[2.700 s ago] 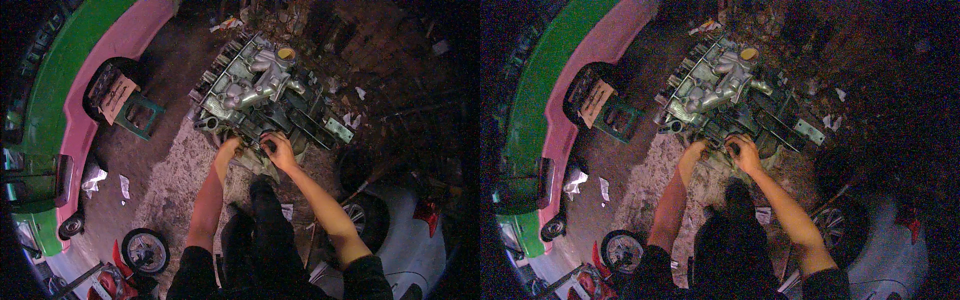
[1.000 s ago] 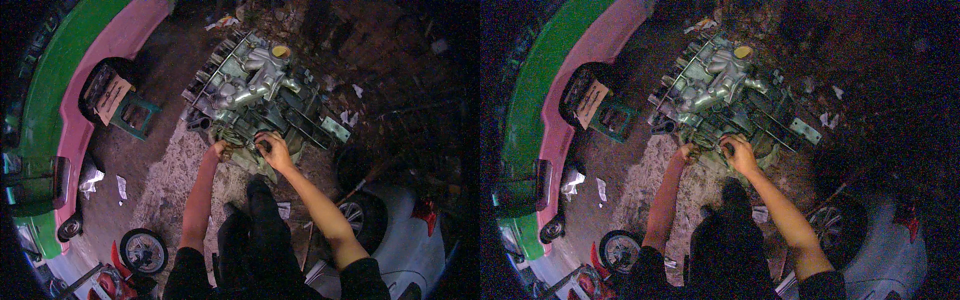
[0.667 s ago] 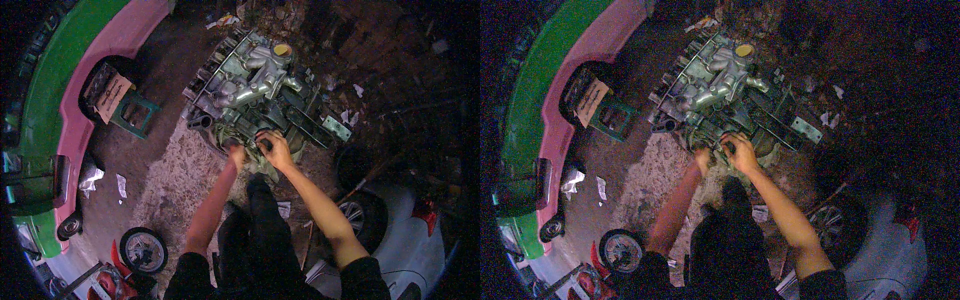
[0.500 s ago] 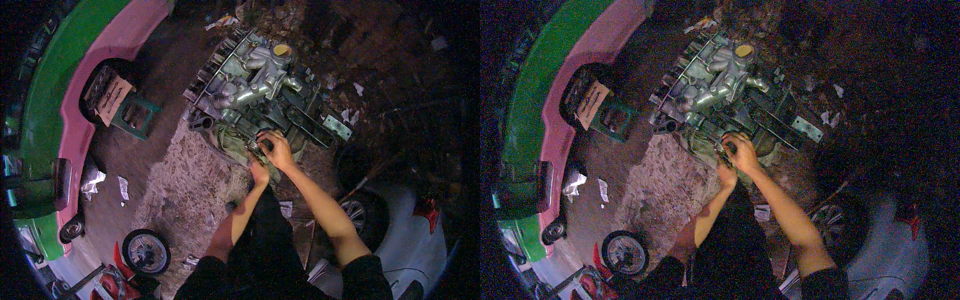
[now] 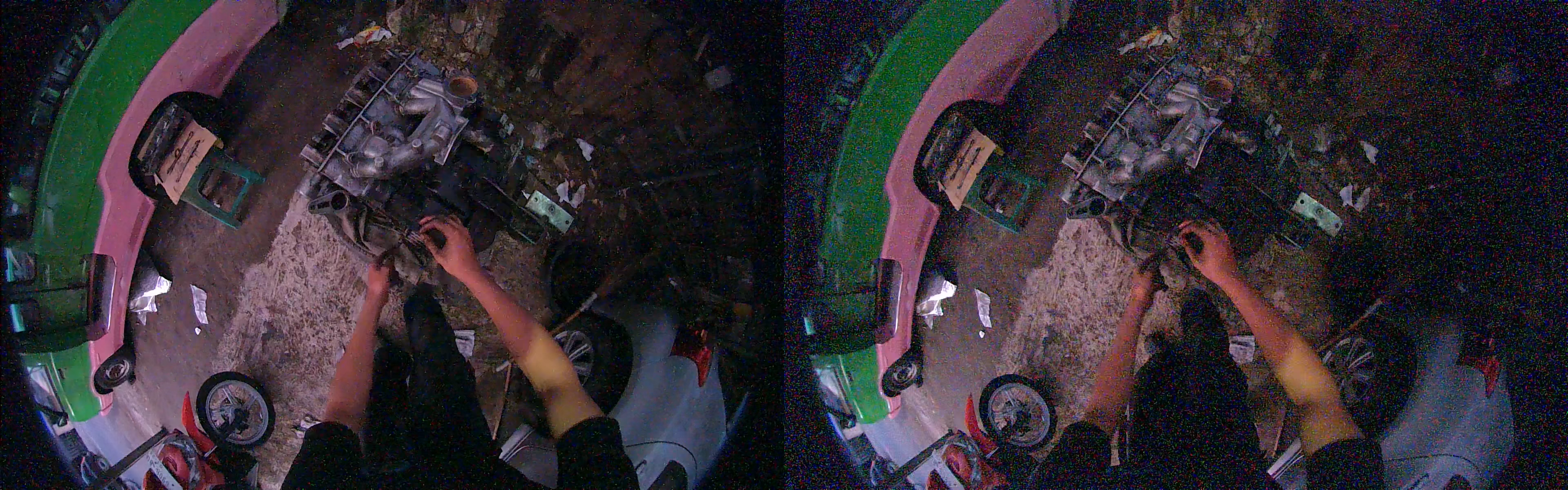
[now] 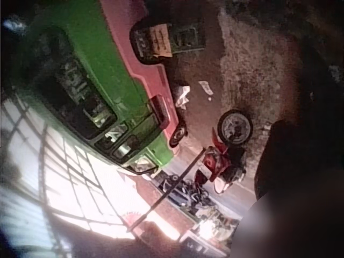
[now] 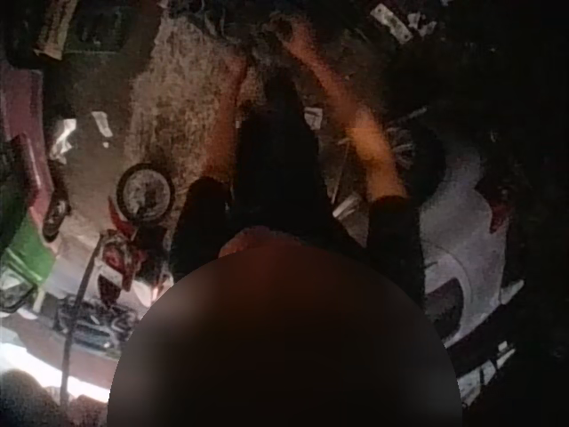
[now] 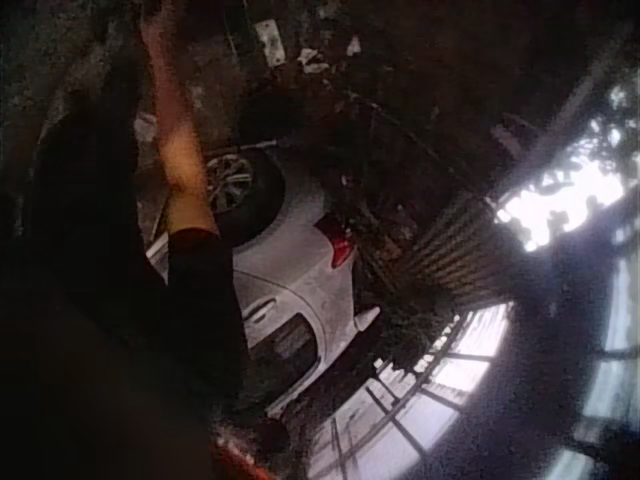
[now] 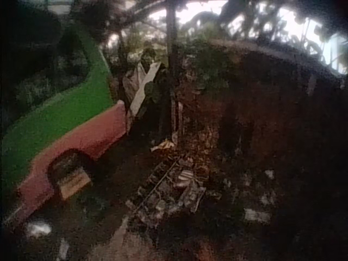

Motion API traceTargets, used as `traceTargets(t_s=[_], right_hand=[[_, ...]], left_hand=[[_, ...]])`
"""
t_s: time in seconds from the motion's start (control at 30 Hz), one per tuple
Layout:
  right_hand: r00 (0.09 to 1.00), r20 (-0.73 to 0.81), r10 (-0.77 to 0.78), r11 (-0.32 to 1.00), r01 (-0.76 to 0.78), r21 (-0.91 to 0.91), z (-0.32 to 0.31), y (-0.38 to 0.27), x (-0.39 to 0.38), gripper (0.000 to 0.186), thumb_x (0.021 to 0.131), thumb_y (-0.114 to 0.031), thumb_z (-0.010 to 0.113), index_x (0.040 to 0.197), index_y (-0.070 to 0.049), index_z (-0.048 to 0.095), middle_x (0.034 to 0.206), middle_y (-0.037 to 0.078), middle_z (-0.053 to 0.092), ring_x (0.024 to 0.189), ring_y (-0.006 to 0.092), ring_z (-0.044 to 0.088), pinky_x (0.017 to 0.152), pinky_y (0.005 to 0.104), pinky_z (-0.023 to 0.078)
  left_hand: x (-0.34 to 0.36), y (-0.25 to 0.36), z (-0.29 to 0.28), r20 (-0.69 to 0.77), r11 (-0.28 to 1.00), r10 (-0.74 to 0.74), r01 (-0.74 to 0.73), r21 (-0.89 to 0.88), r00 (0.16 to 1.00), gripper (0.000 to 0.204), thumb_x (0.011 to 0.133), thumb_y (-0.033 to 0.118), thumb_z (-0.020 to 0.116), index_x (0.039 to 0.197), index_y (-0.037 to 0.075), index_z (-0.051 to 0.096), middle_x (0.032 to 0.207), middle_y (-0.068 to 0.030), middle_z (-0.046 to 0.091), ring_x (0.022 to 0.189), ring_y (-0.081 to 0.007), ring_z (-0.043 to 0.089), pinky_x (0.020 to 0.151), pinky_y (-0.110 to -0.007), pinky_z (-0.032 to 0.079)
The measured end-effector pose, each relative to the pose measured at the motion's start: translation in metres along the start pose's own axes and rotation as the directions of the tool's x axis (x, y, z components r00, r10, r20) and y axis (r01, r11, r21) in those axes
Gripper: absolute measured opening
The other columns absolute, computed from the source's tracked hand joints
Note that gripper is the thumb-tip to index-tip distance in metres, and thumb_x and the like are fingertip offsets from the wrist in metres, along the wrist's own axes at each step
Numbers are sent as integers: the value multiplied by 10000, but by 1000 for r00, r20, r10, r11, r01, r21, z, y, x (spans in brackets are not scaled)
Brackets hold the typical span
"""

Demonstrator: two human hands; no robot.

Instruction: The person works on a disassembled engine block placed on the floor, using a wrench to tighten or loosen bolts on the engine. They repeatedly adjust their grip and reposition the tool while focusing on a specific area of the engine.

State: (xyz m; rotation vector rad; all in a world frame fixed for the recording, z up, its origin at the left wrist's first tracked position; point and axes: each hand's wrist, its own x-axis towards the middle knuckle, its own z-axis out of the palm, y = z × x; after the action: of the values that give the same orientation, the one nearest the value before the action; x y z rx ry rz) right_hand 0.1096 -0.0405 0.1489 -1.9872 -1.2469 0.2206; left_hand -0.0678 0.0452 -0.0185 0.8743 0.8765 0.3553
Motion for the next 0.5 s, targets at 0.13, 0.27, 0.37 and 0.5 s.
traceTargets(t_s=[0.13,0.27,0.37,0.5], right_hand=[[1000,5,16,1000,-16,-6,-1,0,1,125,854,-178,679,943,-100,641,1100,46,695,1050,272,640,1056,430,387],[1000,2,29,1000,-29,1,0,-1,0,135,863,-198,670,948,-96,641,1101,50,696,1045,279,641,1054,450,386],[999,5,35,999,-35,1,1,1,0,138,869,-206,666,953,-99,642,1106,52,695,1037,282,642,1047,452,391],[1000,-9,11,1000,-11,-21,1,-1,1,119,858,-184,669,943,-105,642,1091,54,696,1010,286,643,1018,429,411]], left_hand=[[11,35,-13,30,998,-52,52,-18,998,460,856,238,696,1245,36,558,979,-81,662,793,-215,637,655,-381,554],[11,47,-20,163,997,-17,28,-68,987,339,895,152,610,1159,-60,598,959,-121,680,798,-220,651,674,-321,539],[6,49,-15,241,944,139,-54,-327,961,257,867,77,635,1064,-88,634,990,-142,691,843,-236,678,696,-324,544],[6,53,3,-38,989,59,-64,-134,998,213,857,-4,627,1051,-92,640,956,-149,697,832,-239,695,698,-327,546]])
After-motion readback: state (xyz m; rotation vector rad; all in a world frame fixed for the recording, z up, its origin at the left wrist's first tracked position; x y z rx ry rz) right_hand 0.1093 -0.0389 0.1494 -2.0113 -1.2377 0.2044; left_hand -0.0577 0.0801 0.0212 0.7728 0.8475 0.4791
